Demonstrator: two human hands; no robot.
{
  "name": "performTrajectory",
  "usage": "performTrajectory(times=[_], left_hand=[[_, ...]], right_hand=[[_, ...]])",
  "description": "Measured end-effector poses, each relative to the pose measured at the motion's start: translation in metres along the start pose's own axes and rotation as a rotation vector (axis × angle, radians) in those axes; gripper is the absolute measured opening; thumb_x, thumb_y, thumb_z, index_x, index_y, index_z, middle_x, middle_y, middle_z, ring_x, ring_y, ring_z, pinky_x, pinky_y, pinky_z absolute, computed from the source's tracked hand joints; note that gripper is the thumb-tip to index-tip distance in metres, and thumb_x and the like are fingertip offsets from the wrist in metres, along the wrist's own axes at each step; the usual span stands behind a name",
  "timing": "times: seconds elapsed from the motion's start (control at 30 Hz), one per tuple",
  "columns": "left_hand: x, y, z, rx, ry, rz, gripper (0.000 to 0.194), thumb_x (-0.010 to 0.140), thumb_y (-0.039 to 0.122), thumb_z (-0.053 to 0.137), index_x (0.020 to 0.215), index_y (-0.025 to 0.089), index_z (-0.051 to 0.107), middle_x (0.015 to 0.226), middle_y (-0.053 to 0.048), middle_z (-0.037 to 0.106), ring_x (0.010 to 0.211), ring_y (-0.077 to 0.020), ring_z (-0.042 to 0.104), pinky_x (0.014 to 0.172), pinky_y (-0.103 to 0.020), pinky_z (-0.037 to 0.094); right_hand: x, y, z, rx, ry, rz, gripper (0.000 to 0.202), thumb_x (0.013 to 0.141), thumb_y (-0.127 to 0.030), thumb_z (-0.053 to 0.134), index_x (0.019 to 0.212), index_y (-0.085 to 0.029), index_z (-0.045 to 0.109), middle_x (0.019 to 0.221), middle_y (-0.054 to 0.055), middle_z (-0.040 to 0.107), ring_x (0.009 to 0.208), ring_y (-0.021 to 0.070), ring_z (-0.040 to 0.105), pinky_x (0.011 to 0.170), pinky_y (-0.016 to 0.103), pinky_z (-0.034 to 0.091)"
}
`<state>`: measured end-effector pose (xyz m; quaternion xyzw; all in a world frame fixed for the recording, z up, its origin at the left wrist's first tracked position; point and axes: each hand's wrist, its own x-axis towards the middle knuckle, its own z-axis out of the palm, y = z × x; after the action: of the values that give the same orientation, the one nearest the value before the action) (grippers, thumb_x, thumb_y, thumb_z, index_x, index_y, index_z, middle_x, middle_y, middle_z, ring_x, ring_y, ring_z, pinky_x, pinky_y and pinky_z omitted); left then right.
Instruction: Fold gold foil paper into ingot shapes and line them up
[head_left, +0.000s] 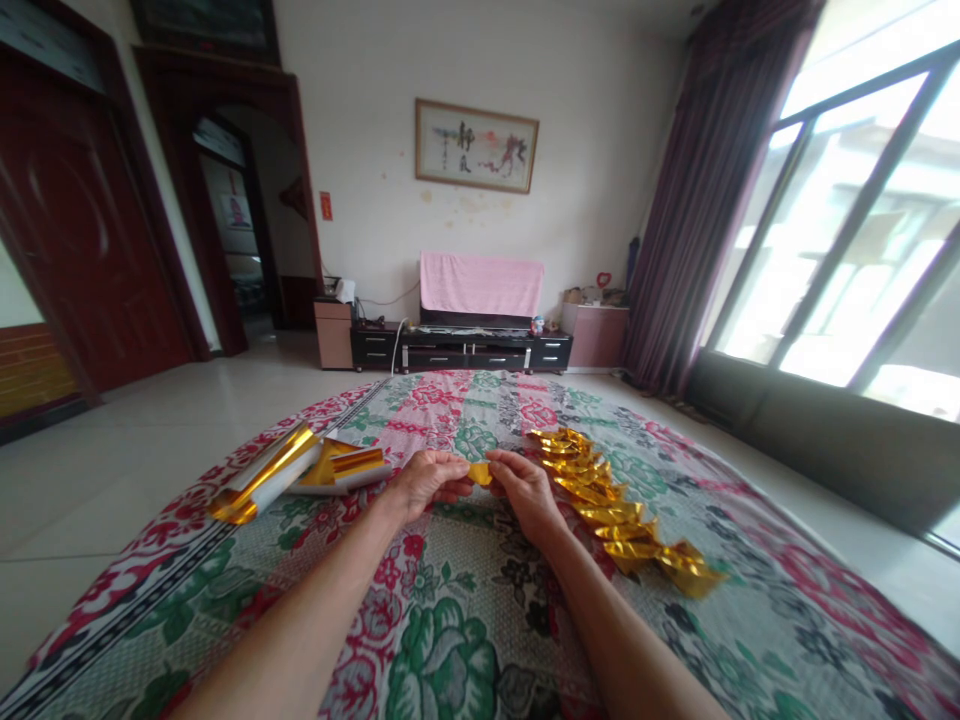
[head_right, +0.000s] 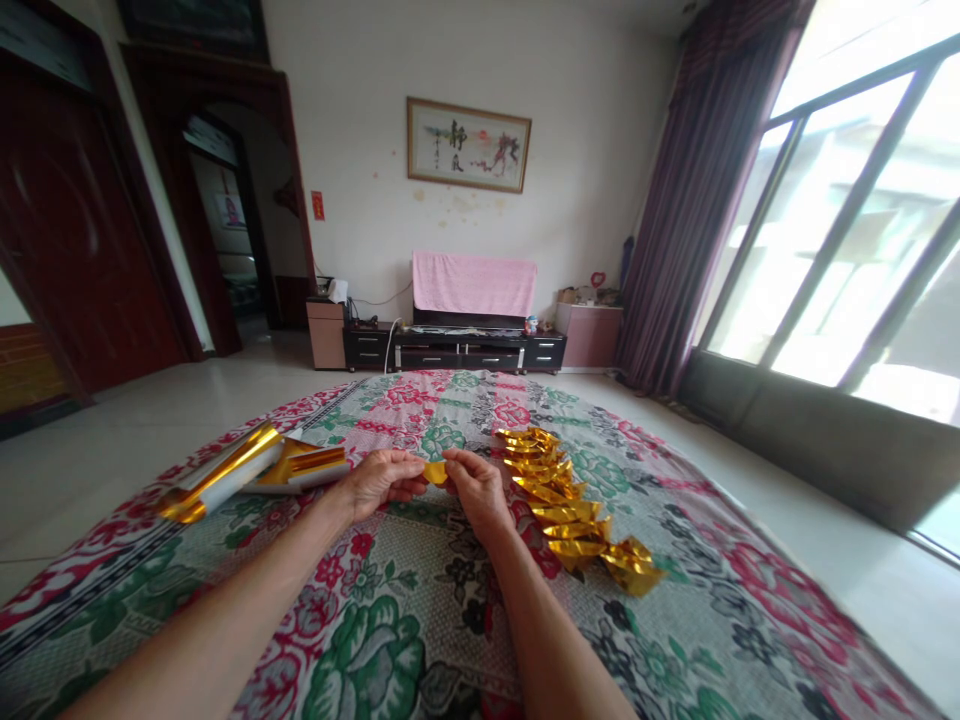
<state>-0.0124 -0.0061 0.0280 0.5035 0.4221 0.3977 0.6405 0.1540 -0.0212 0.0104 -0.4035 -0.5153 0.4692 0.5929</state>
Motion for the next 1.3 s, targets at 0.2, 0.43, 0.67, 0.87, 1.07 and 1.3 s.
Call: performTrajectory(times=[0.2, 0.43, 0.67, 0.87, 1.07, 1.3], left_hand=[[-0.0015, 0.0019, 0.0042, 0.104, -0.011, 0.051, 0.031, 0.064, 0.032, 0.068, 0.086, 0.011, 0.066, 0.072, -0.007, 0.069, 0.058, -0.011, 0.062, 0.051, -0.018, 0.043], [0.0004, -0.0014, 0.0062, 0.331, 0.115, 0.33, 0.021, 0.068, 0.029, 0.061, 0.079, 0.013, 0.068, 0.058, -0.001, 0.065, 0.054, -0.011, 0.058, 0.053, -0.02, 0.041], [0.0014, -0.004, 0.0061, 0.463, 0.157, 0.481, 0.021, 0.07, 0.03, 0.057, 0.079, 0.015, 0.069, 0.063, -0.001, 0.066, 0.059, -0.0122, 0.058, 0.058, -0.021, 0.045], [-0.0001, -0.0036, 0.0073, 0.499, 0.161, 0.499, 0.021, 0.071, 0.03, 0.056, 0.079, 0.016, 0.069, 0.064, -0.001, 0.067, 0.06, -0.0125, 0.059, 0.058, -0.02, 0.045], [0.0013, -0.0058, 0.005, 0.548, 0.194, 0.526, 0.02, 0.071, 0.029, 0.057, 0.079, 0.016, 0.07, 0.069, -0.001, 0.068, 0.063, -0.0129, 0.06, 0.06, -0.019, 0.045], [-0.0007, -0.0072, 0.0069, 0.53, 0.198, 0.523, 0.021, 0.071, 0.03, 0.056, 0.08, 0.017, 0.07, 0.07, -0.001, 0.069, 0.064, -0.0133, 0.061, 0.06, -0.02, 0.045]], right_hand=[[-0.0015, 0.0001, 0.0026, -0.092, -0.021, -0.084, 0.03, 0.066, -0.039, 0.064, 0.084, -0.015, 0.066, 0.058, -0.001, 0.06, 0.051, 0.0099, 0.051, 0.052, 0.023, 0.042], [-0.0026, 0.0002, 0.0008, -0.012, -0.094, -0.024, 0.046, 0.063, -0.039, 0.067, 0.102, -0.015, 0.059, 0.069, 0.001, 0.066, 0.058, 0.0121, 0.057, 0.059, 0.026, 0.046], [-0.0035, -0.0021, -0.0005, -0.048, -0.087, -0.017, 0.035, 0.065, -0.043, 0.065, 0.089, -0.016, 0.064, 0.075, 0.004, 0.068, 0.068, 0.0162, 0.062, 0.059, 0.025, 0.047], [-0.0045, -0.0037, -0.0013, -0.048, -0.066, -0.012, 0.036, 0.068, -0.045, 0.062, 0.089, -0.016, 0.066, 0.072, 0.003, 0.068, 0.066, 0.0153, 0.062, 0.058, 0.024, 0.048], [-0.0044, -0.0029, -0.0013, -0.043, -0.055, -0.008, 0.038, 0.066, -0.047, 0.064, 0.087, -0.017, 0.069, 0.075, 0.004, 0.069, 0.069, 0.0175, 0.063, 0.059, 0.026, 0.05], [-0.0027, 0.0028, -0.003, 0.009, -0.033, -0.004, 0.036, 0.064, -0.046, 0.066, 0.086, -0.017, 0.07, 0.078, 0.004, 0.069, 0.069, 0.0169, 0.063, 0.062, 0.029, 0.052]])
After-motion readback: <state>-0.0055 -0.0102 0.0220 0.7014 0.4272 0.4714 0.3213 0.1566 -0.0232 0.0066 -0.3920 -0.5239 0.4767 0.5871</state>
